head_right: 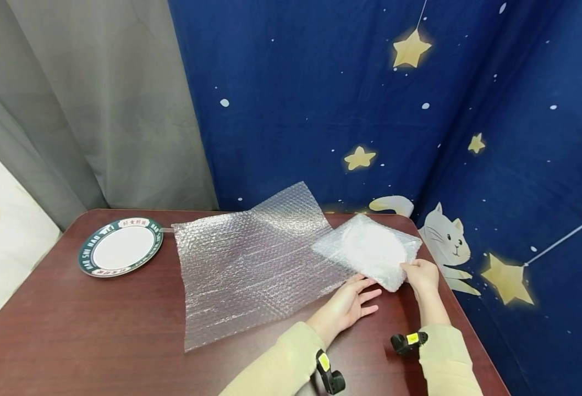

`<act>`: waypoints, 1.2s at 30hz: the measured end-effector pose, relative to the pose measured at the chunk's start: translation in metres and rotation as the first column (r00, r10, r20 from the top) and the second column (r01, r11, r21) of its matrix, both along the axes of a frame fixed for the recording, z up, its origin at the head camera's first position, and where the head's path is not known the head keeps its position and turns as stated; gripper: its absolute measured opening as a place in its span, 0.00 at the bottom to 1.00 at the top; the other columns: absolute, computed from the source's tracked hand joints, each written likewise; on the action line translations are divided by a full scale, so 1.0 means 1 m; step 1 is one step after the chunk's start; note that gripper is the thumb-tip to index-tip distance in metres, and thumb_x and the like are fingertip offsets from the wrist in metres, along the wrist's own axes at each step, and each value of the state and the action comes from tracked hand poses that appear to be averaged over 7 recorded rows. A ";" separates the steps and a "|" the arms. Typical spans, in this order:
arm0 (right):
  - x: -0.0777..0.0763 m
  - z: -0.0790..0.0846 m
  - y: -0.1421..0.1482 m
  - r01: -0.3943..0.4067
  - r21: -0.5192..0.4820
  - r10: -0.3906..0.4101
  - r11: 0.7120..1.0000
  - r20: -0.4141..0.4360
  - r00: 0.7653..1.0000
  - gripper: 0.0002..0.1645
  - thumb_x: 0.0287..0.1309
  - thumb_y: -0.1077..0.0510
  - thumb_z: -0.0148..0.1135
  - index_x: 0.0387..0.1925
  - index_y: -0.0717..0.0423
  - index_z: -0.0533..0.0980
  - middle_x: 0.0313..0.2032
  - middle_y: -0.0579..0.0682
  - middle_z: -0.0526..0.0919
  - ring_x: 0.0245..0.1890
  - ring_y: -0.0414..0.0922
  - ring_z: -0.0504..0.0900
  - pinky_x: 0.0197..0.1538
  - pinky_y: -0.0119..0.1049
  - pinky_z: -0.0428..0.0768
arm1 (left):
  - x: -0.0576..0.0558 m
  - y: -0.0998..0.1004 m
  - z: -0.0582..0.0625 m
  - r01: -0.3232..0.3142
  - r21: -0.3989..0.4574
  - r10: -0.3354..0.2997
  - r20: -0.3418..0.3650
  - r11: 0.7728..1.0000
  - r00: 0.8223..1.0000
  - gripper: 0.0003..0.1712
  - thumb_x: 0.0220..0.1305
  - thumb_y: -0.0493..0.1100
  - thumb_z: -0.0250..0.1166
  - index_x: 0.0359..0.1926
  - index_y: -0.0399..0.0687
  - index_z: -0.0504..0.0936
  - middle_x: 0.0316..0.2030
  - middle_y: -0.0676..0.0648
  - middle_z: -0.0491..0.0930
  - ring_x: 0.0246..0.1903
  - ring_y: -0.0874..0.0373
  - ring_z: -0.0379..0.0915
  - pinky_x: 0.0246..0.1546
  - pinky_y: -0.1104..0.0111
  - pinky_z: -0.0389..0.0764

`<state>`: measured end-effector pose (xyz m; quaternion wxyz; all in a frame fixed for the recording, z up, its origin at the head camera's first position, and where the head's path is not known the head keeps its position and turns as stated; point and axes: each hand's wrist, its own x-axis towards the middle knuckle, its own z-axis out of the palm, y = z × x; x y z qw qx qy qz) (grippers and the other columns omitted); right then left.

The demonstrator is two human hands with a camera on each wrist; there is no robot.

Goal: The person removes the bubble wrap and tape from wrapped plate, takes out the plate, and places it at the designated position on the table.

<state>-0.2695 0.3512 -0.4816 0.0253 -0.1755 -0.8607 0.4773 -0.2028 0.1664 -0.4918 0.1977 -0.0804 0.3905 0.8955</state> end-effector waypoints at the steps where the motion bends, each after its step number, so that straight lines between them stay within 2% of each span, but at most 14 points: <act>1: 0.001 0.001 0.000 0.000 0.000 0.000 1.000 0.000 1.000 0.12 0.60 0.61 0.59 0.28 0.68 0.72 0.19 0.50 0.70 0.21 0.44 0.71 0.25 0.34 0.73 | 0.000 0.000 0.001 0.008 -0.002 -0.008 -0.009 1.000 1.000 0.33 0.68 0.39 0.54 0.69 0.35 0.55 0.59 0.40 0.70 0.57 0.40 0.69 0.54 0.40 0.66; 6: 0.005 0.011 0.000 0.015 -0.014 -0.015 1.000 -0.007 1.000 0.12 0.61 0.61 0.58 0.29 0.69 0.72 0.20 0.51 0.70 0.21 0.44 0.71 0.25 0.35 0.73 | -0.003 -0.002 0.008 0.031 0.010 -0.031 -0.028 0.999 0.999 0.30 0.68 0.40 0.55 0.67 0.37 0.58 0.55 0.42 0.73 0.57 0.40 0.68 0.56 0.41 0.65; 14: 0.010 0.009 -0.001 0.078 -0.080 -0.082 0.994 -0.046 0.996 0.13 0.61 0.60 0.59 0.33 0.71 0.74 0.20 0.49 0.71 0.21 0.45 0.73 0.26 0.36 0.75 | -0.006 -0.002 0.005 0.034 -0.015 -0.035 -0.077 0.999 0.996 0.19 0.67 0.39 0.56 0.58 0.41 0.67 0.48 0.44 0.76 0.56 0.40 0.70 0.56 0.41 0.66; 22: 0.018 0.007 -0.001 0.132 -0.110 -0.143 0.985 -0.098 0.985 0.12 0.60 0.60 0.60 0.32 0.69 0.74 0.19 0.47 0.71 0.21 0.45 0.73 0.24 0.37 0.74 | -0.008 -0.003 0.005 0.030 -0.053 -0.036 -0.109 0.998 0.993 0.15 0.68 0.39 0.55 0.53 0.42 0.67 0.46 0.44 0.77 0.53 0.42 0.73 0.56 0.41 0.66; 31: 0.027 0.022 -0.005 0.209 -0.180 -0.233 0.961 -0.126 0.964 0.13 0.58 0.60 0.61 0.20 0.59 0.74 0.20 0.46 0.70 0.24 0.44 0.68 0.23 0.37 0.72 | -0.009 -0.002 0.014 0.031 -0.064 -0.040 -0.151 0.997 0.988 0.14 0.67 0.38 0.56 0.52 0.42 0.69 0.44 0.44 0.80 0.51 0.43 0.76 0.55 0.45 0.69; 36: 0.031 0.023 -0.006 0.226 -0.168 -0.246 0.960 -0.111 0.963 0.10 0.59 0.59 0.61 0.27 0.62 0.75 0.23 0.47 0.70 0.24 0.44 0.69 0.24 0.36 0.72 | -0.010 0.000 0.017 0.000 -0.101 -0.018 -0.175 0.995 0.984 0.11 0.67 0.37 0.56 0.50 0.41 0.72 0.41 0.43 0.81 0.47 0.44 0.79 0.52 0.49 0.73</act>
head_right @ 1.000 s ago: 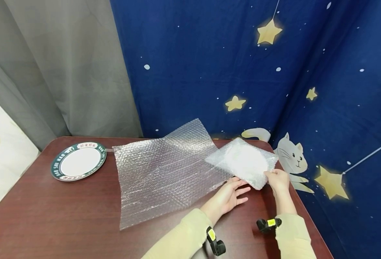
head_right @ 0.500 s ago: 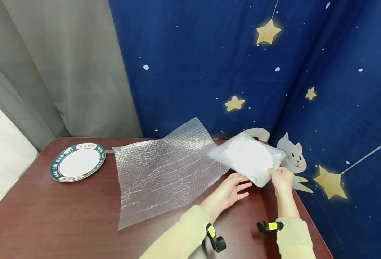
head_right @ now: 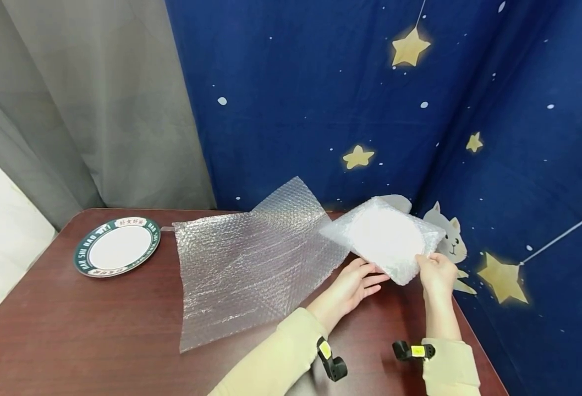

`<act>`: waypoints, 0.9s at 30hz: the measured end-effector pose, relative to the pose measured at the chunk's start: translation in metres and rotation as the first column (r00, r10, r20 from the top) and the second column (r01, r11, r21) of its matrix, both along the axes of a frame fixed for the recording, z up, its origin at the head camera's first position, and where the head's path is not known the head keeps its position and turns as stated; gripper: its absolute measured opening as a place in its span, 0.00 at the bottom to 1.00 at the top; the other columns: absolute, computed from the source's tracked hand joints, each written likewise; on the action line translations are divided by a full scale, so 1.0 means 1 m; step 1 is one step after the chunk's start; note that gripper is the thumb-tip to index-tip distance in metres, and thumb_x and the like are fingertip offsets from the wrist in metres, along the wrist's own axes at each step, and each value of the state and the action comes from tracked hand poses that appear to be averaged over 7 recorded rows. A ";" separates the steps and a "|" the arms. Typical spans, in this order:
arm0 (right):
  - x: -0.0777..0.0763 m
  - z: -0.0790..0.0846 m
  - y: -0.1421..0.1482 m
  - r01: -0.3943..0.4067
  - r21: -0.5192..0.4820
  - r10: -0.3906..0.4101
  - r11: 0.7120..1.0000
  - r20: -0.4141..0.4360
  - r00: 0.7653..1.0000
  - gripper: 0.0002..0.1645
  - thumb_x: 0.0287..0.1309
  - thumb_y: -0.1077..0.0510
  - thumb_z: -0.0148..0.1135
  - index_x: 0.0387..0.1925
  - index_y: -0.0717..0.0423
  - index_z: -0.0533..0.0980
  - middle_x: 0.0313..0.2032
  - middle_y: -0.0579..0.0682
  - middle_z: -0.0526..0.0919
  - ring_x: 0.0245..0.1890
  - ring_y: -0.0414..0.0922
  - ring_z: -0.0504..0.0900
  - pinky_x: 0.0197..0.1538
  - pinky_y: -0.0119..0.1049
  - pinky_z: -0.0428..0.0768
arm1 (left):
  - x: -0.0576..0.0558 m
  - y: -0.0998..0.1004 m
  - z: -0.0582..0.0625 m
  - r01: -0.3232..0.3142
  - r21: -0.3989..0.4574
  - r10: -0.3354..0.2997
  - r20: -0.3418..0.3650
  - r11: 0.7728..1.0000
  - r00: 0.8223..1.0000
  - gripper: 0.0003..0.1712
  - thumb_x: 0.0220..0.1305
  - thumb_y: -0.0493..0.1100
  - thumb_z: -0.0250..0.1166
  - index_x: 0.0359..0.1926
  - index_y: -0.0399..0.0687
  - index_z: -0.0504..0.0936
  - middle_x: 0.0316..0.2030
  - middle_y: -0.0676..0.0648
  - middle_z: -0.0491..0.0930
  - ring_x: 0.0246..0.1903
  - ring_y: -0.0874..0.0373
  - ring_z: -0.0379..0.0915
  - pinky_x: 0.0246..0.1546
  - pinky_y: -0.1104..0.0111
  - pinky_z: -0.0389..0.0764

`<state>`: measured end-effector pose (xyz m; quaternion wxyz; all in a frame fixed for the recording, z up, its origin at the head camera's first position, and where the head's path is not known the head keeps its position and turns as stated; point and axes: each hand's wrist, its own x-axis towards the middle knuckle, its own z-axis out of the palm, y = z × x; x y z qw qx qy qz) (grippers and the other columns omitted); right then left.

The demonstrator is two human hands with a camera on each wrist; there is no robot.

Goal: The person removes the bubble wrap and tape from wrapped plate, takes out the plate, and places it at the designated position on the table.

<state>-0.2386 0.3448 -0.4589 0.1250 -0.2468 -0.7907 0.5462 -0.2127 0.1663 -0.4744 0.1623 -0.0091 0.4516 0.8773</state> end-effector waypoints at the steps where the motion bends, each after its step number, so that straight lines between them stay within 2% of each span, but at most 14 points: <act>1: -0.001 0.000 0.000 -0.003 -0.002 0.003 1.000 0.004 1.000 0.10 0.59 0.58 0.61 0.28 0.63 0.74 0.24 0.48 0.70 0.25 0.44 0.69 0.24 0.36 0.72 | -0.001 0.001 0.000 -0.009 -0.004 0.009 -0.001 1.000 1.000 0.10 0.67 0.37 0.56 0.49 0.42 0.71 0.40 0.42 0.81 0.47 0.43 0.79 0.52 0.49 0.74; 8: -0.005 -0.002 0.003 -0.004 -0.031 0.004 1.000 -0.010 1.000 0.11 0.60 0.59 0.60 0.32 0.66 0.74 0.27 0.48 0.69 0.29 0.45 0.67 0.25 0.33 0.70 | -0.007 0.007 0.001 -0.050 -0.008 0.050 0.001 0.999 0.999 0.08 0.68 0.37 0.56 0.46 0.43 0.69 0.36 0.41 0.81 0.45 0.41 0.80 0.50 0.50 0.75; 13: -0.005 0.001 0.004 0.014 -0.098 -0.021 0.995 -0.071 0.997 0.06 0.57 0.63 0.62 0.27 0.60 0.76 0.20 0.42 0.71 0.21 0.40 0.69 0.22 0.31 0.70 | -0.012 0.011 0.005 -0.058 -0.010 0.058 -0.013 0.998 0.998 0.06 0.68 0.37 0.56 0.44 0.44 0.68 0.35 0.41 0.81 0.44 0.40 0.80 0.45 0.57 0.79; 19: 0.001 0.013 0.005 0.064 -0.224 -0.099 0.972 -0.150 0.984 0.14 0.55 0.66 0.64 0.17 0.51 0.74 0.15 0.40 0.67 0.16 0.37 0.66 0.18 0.27 0.66 | -0.012 0.014 0.015 -0.049 -0.014 0.049 -0.045 0.999 0.998 0.06 0.68 0.35 0.55 0.44 0.44 0.69 0.35 0.41 0.82 0.43 0.41 0.80 0.43 0.59 0.80; 24: 0.005 0.022 0.004 0.076 -0.306 -0.146 0.949 -0.212 0.966 0.14 0.53 0.68 0.64 0.17 0.52 0.74 0.13 0.41 0.65 0.12 0.36 0.62 0.15 0.27 0.62 | -0.012 0.016 0.021 -0.057 -0.018 0.056 -0.064 0.998 0.996 0.06 0.66 0.34 0.55 0.43 0.44 0.70 0.34 0.42 0.82 0.41 0.41 0.81 0.40 0.61 0.80; 27: 0.006 0.024 0.004 0.071 -0.309 -0.151 0.948 -0.241 0.959 0.14 0.53 0.69 0.64 0.18 0.54 0.73 0.13 0.41 0.65 0.12 0.36 0.62 0.15 0.27 0.62 | -0.012 0.016 0.024 -0.056 -0.019 0.055 -0.074 0.998 0.996 0.06 0.65 0.34 0.56 0.43 0.44 0.70 0.34 0.41 0.82 0.41 0.40 0.81 0.40 0.60 0.80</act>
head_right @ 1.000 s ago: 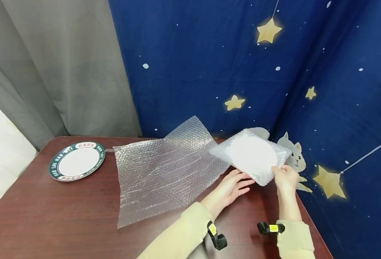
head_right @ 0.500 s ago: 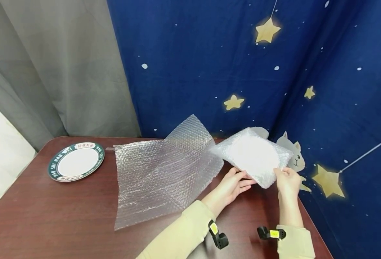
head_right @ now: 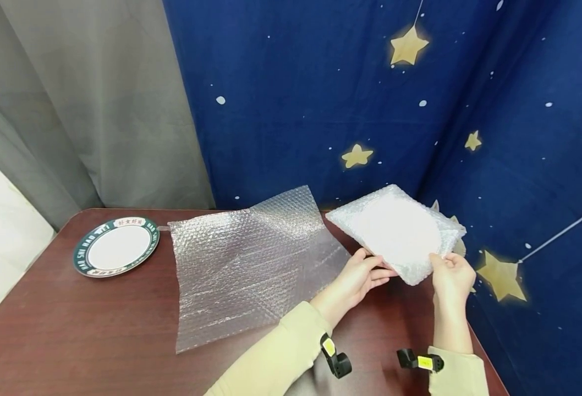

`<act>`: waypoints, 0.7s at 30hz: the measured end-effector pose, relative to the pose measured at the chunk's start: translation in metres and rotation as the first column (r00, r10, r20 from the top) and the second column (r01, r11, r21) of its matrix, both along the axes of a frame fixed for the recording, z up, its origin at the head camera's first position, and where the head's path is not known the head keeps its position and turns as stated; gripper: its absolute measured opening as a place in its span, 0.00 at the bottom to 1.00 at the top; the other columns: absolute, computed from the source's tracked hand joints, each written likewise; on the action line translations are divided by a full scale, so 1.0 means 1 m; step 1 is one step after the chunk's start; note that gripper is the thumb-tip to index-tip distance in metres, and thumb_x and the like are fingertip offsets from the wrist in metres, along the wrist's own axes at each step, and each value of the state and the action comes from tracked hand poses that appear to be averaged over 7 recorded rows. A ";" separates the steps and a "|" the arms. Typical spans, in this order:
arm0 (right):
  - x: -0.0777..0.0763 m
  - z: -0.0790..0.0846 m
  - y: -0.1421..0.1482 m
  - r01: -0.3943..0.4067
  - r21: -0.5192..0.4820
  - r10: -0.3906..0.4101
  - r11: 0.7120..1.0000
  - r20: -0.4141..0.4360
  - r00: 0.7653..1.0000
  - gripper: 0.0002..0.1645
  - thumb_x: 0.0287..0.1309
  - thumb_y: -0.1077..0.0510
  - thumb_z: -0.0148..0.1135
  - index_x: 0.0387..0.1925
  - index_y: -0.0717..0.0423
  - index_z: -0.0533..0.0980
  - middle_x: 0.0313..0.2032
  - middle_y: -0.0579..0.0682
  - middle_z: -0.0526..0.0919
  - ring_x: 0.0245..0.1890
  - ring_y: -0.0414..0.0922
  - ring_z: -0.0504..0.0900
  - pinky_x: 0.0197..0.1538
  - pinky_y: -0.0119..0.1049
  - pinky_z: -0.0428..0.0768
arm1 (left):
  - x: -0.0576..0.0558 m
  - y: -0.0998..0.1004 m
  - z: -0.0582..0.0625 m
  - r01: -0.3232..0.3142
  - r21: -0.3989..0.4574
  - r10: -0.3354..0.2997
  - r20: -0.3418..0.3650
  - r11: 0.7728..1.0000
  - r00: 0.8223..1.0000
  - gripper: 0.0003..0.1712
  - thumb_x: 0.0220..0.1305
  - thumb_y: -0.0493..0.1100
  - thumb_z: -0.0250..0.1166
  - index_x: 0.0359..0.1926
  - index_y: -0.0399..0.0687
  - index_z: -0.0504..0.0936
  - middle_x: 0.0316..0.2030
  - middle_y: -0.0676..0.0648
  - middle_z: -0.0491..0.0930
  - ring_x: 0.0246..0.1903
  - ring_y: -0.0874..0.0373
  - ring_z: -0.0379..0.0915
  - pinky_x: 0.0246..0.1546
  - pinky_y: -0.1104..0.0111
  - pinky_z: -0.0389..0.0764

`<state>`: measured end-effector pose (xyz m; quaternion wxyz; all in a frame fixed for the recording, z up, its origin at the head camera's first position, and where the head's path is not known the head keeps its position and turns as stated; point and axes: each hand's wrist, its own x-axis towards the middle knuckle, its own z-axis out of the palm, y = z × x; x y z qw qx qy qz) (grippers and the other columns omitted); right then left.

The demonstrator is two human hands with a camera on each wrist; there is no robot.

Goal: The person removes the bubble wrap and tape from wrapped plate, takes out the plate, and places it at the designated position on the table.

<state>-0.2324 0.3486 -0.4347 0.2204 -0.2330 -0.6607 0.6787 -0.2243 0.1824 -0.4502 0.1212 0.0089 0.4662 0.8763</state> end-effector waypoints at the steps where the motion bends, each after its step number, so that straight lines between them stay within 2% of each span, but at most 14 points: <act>1: 0.000 0.001 0.000 -0.001 -0.006 0.001 1.000 -0.005 1.000 0.13 0.53 0.69 0.63 0.18 0.54 0.73 0.13 0.41 0.65 0.12 0.36 0.62 0.15 0.27 0.62 | 0.000 0.000 0.001 0.001 0.000 -0.001 -0.003 1.000 1.000 0.07 0.65 0.34 0.56 0.43 0.44 0.70 0.34 0.41 0.82 0.41 0.40 0.81 0.41 0.59 0.80; 7: 0.002 0.003 -0.002 -0.004 -0.005 0.003 1.000 -0.022 1.000 0.13 0.53 0.69 0.63 0.18 0.55 0.73 0.13 0.41 0.65 0.12 0.36 0.62 0.15 0.26 0.62 | 0.001 -0.007 0.004 0.018 -0.005 -0.018 -0.008 1.000 1.000 0.07 0.66 0.34 0.56 0.43 0.43 0.70 0.33 0.40 0.82 0.41 0.39 0.81 0.42 0.57 0.81; 13: 0.003 0.004 -0.008 -0.018 0.037 0.019 0.999 -0.025 0.999 0.12 0.53 0.69 0.63 0.21 0.55 0.73 0.13 0.40 0.67 0.13 0.35 0.63 0.16 0.25 0.63 | 0.000 -0.016 0.005 0.030 -0.021 -0.031 -0.022 0.999 0.999 0.06 0.65 0.34 0.56 0.42 0.42 0.69 0.29 0.41 0.81 0.39 0.41 0.82 0.43 0.55 0.80; 21: 0.005 0.000 -0.021 -0.066 0.094 0.069 0.993 -0.032 0.997 0.13 0.53 0.69 0.62 0.18 0.56 0.71 0.10 0.39 0.70 0.11 0.35 0.64 0.15 0.25 0.64 | 0.000 -0.030 0.002 0.001 -0.051 -0.003 -0.041 0.999 0.999 0.05 0.62 0.34 0.57 0.38 0.40 0.69 0.29 0.36 0.83 0.36 0.41 0.83 0.33 0.66 0.81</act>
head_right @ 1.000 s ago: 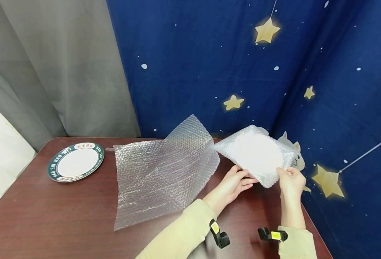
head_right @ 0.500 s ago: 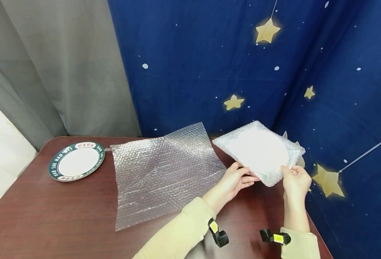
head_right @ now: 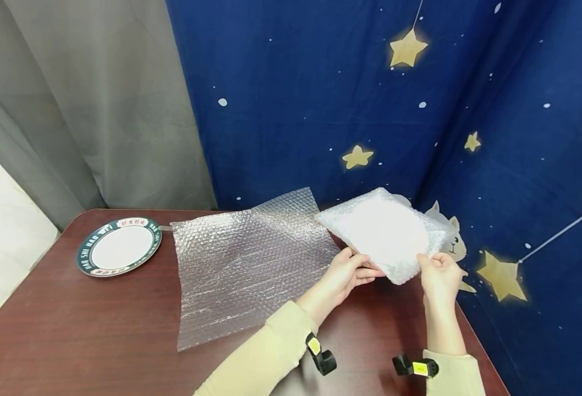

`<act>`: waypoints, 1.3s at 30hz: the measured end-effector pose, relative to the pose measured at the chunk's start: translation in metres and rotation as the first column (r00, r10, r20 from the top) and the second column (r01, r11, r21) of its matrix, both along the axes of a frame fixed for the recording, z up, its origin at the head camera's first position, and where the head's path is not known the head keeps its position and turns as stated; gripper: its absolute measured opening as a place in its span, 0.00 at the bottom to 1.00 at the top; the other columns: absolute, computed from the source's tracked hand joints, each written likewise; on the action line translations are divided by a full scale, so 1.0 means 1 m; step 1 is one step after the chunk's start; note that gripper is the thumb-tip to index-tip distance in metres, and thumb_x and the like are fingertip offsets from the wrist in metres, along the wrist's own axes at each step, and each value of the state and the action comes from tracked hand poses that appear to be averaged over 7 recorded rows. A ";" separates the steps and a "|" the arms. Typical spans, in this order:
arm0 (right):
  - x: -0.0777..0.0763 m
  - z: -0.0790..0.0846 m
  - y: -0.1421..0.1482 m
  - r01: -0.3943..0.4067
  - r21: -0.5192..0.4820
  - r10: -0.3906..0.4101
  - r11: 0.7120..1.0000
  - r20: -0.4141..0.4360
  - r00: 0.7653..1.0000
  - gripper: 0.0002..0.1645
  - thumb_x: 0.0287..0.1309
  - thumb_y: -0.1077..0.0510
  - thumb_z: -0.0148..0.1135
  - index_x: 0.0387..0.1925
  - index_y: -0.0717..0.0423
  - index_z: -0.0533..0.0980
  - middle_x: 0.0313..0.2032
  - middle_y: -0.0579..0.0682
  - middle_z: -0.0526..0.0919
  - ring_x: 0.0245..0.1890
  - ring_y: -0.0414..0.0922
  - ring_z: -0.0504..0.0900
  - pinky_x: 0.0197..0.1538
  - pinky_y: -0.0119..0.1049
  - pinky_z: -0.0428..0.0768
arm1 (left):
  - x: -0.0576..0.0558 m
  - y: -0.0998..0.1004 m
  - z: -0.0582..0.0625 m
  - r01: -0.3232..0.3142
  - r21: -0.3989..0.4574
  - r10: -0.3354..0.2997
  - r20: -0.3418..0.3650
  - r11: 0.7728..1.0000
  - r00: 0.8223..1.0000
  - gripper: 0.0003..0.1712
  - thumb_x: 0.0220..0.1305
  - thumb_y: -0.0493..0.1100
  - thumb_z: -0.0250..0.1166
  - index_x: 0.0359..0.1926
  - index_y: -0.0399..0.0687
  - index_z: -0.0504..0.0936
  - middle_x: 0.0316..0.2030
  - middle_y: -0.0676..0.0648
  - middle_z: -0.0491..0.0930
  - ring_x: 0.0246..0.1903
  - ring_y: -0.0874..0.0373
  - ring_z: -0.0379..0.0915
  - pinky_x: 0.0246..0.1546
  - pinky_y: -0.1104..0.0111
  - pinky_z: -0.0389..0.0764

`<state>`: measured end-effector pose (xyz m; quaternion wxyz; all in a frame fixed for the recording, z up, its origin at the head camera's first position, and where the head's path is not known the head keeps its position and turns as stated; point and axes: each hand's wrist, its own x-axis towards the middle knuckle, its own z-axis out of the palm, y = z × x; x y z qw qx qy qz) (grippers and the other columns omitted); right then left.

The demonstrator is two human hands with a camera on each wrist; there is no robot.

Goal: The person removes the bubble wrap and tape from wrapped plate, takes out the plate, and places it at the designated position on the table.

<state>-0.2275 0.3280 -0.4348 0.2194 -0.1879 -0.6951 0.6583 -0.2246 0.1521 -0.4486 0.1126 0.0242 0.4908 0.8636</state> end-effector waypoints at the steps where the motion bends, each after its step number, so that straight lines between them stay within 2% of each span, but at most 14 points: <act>1: 0.000 -0.001 -0.001 -0.009 0.001 0.009 1.000 0.000 1.000 0.13 0.53 0.69 0.62 0.18 0.58 0.71 0.10 0.40 0.71 0.10 0.35 0.65 0.16 0.25 0.65 | 0.000 -0.002 -0.001 -0.001 -0.006 0.001 -0.001 1.000 1.000 0.05 0.62 0.33 0.56 0.38 0.40 0.69 0.29 0.36 0.83 0.36 0.41 0.83 0.31 0.67 0.81; 5: 0.002 -0.003 -0.006 -0.048 0.025 0.048 0.999 0.012 0.999 0.10 0.55 0.68 0.61 0.22 0.63 0.70 0.11 0.40 0.74 0.10 0.36 0.69 0.17 0.25 0.70 | -0.002 -0.009 -0.003 -0.009 -0.032 0.009 -0.003 0.999 1.000 0.05 0.60 0.33 0.56 0.37 0.40 0.69 0.26 0.37 0.82 0.34 0.42 0.83 0.28 0.70 0.79; 9: 0.003 -0.002 -0.013 -0.085 0.006 0.085 0.996 0.007 0.996 0.07 0.56 0.68 0.60 0.28 0.65 0.68 0.12 0.40 0.76 0.10 0.36 0.71 0.18 0.25 0.73 | -0.003 -0.016 -0.004 -0.020 -0.063 0.019 -0.008 0.998 1.000 0.04 0.59 0.33 0.56 0.36 0.40 0.69 0.24 0.38 0.82 0.32 0.43 0.83 0.25 0.71 0.78; 13: 0.005 -0.001 -0.019 -0.113 -0.042 0.112 0.993 -0.018 0.994 0.08 0.56 0.70 0.58 0.29 0.66 0.66 0.13 0.41 0.77 0.10 0.37 0.72 0.18 0.27 0.75 | -0.004 -0.021 -0.005 -0.035 -0.076 0.034 -0.015 0.996 0.999 0.05 0.58 0.33 0.56 0.36 0.40 0.69 0.23 0.40 0.81 0.31 0.43 0.83 0.24 0.71 0.78; 19: 0.008 -0.003 -0.029 -0.144 -0.090 0.138 0.985 -0.068 0.988 0.10 0.55 0.73 0.56 0.27 0.66 0.63 0.12 0.43 0.76 0.08 0.37 0.73 0.16 0.28 0.76 | -0.004 -0.029 -0.006 -0.058 -0.101 0.054 -0.042 0.993 0.998 0.05 0.59 0.32 0.56 0.33 0.40 0.66 0.20 0.39 0.79 0.29 0.39 0.82 0.30 0.63 0.82; 28: 0.006 -0.008 -0.043 -0.202 -0.064 0.195 0.977 -0.103 0.975 0.08 0.55 0.75 0.54 0.30 0.68 0.63 0.12 0.44 0.76 0.08 0.38 0.73 0.15 0.30 0.76 | -0.003 -0.046 -0.010 -0.069 -0.171 0.062 -0.045 0.983 0.997 0.06 0.57 0.31 0.55 0.34 0.40 0.67 0.20 0.38 0.80 0.27 0.41 0.83 0.27 0.67 0.81; 35: 0.007 -0.010 -0.054 -0.246 0.027 0.247 0.969 -0.056 0.967 0.08 0.56 0.73 0.55 0.30 0.66 0.63 0.13 0.43 0.77 0.09 0.39 0.74 0.17 0.32 0.78 | -0.001 -0.066 -0.009 -0.042 -0.238 0.030 -0.055 0.970 0.998 0.05 0.59 0.31 0.55 0.36 0.39 0.67 0.22 0.35 0.81 0.28 0.42 0.83 0.27 0.66 0.80; 39: 0.008 -0.009 -0.063 -0.280 0.043 0.281 0.959 -0.030 0.959 0.08 0.58 0.72 0.56 0.32 0.67 0.64 0.14 0.42 0.77 0.10 0.39 0.75 0.19 0.33 0.79 | 0.000 -0.080 -0.004 -0.036 -0.299 0.024 -0.045 0.954 0.999 0.05 0.62 0.33 0.56 0.36 0.39 0.67 0.23 0.36 0.82 0.28 0.44 0.83 0.32 0.61 0.82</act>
